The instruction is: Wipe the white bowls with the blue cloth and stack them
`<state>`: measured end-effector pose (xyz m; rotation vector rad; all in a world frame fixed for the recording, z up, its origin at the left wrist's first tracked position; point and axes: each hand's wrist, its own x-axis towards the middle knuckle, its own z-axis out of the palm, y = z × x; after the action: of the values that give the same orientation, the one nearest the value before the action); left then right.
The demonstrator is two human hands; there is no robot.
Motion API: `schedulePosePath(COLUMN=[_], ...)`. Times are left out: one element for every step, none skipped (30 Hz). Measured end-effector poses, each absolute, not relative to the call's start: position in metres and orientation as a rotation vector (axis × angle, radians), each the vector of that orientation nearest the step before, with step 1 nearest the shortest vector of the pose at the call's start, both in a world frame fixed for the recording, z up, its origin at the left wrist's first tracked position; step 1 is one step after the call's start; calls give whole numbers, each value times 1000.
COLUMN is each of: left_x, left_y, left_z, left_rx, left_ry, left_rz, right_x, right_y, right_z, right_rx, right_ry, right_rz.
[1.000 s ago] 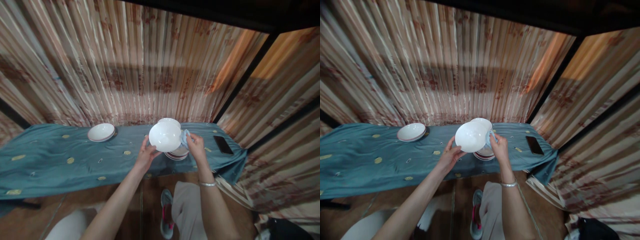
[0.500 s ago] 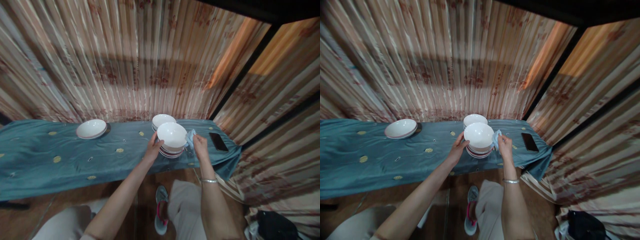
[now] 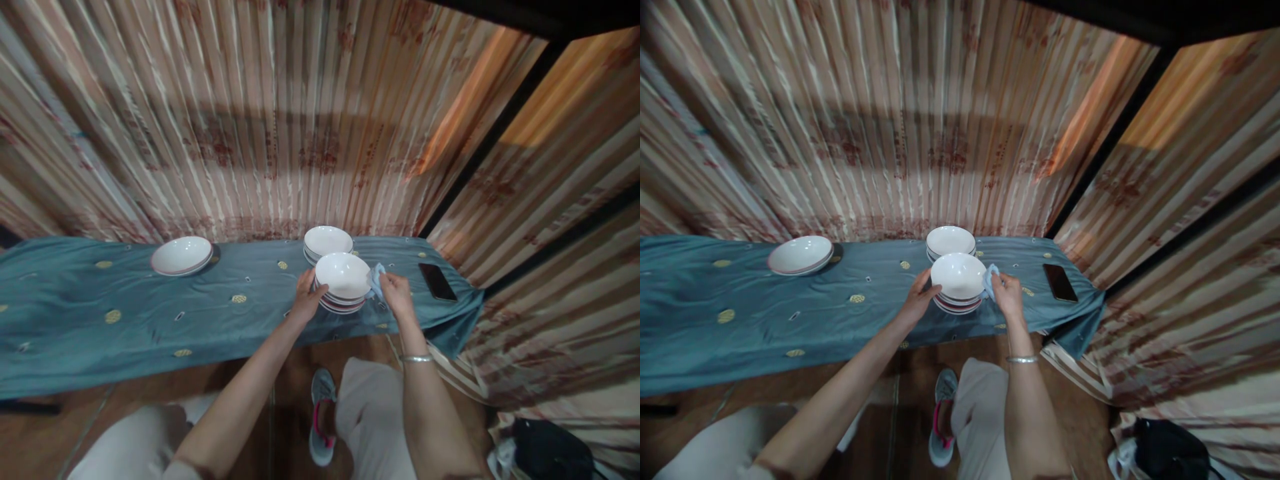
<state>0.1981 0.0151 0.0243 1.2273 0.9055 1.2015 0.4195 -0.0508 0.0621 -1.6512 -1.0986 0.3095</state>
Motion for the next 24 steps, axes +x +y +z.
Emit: schedulePosePath(left_x=[199,199,200,200,201,202,202,202,202,202,201,201,201,201,202,202,203,204,204,205,205,206,206,206], left_y=[15,15,15,15,15,15,15,15,15,14,14,14,13,13,13,12,12,12,12,12,12,12,12,12], left_z=[23,22,22,21,21,21,21,21,21,21,21,21,21,21,21,21,21,21,21,21,20,20,19,18], left_rx=[1248,1268,1284,1289,1285,1275,1260,1244,1228,1210,1193,1178,1165,1158,1154,1154,1154,1152,1145,1138,1134,1135,1141,1149], left_ry=[929,952,973,988,1001,1009,1013,1010,999,984,966,948,936,934,943,961,980,993,991,976,951,927,906,887], left_rz=[1193,1185,1179,1177,1178,1180,1183,1187,1192,1198,1205,1214,1221,1224,1223,1221,1217,1214,1216,1221,1226,1229,1227,1222], right_x=[420,420,420,420,421,421,421,422,422,423,423,423,423,422,421,421,420,419,419,419,418,418,417,414], right_y=[-51,-52,-52,-53,-53,-53,-53,-53,-54,-54,-54,-55,-56,-56,-57,-58,-59,-60,-61,-62,-63,-63,-64,-64], right_z=[62,62,62,62,62,62,62,62,63,64,65,66,68,69,71,73,75,78,81,84,87,91,94,98], right_rx=[-1662,-1676,-1691,-1706,-1719,-1730,-1739,-1746,-1751,-1754,-1753,-1752,-1753,-1756,-1760,-1765,-1769,-1771,-1770,-1764,-1751,-1728,-1691,-1640], right_ry=[-1109,-1116,-1122,-1124,-1125,-1126,-1128,-1129,-1128,-1127,-1125,-1120,-1111,-1103,-1098,-1095,-1094,-1093,-1087,-1070,-1043,-1006,-965,-928], right_rz=[297,283,270,260,254,252,251,250,247,241,235,228,219,203,178,141,97,50,5,-35,-66,-86,-88,-66])
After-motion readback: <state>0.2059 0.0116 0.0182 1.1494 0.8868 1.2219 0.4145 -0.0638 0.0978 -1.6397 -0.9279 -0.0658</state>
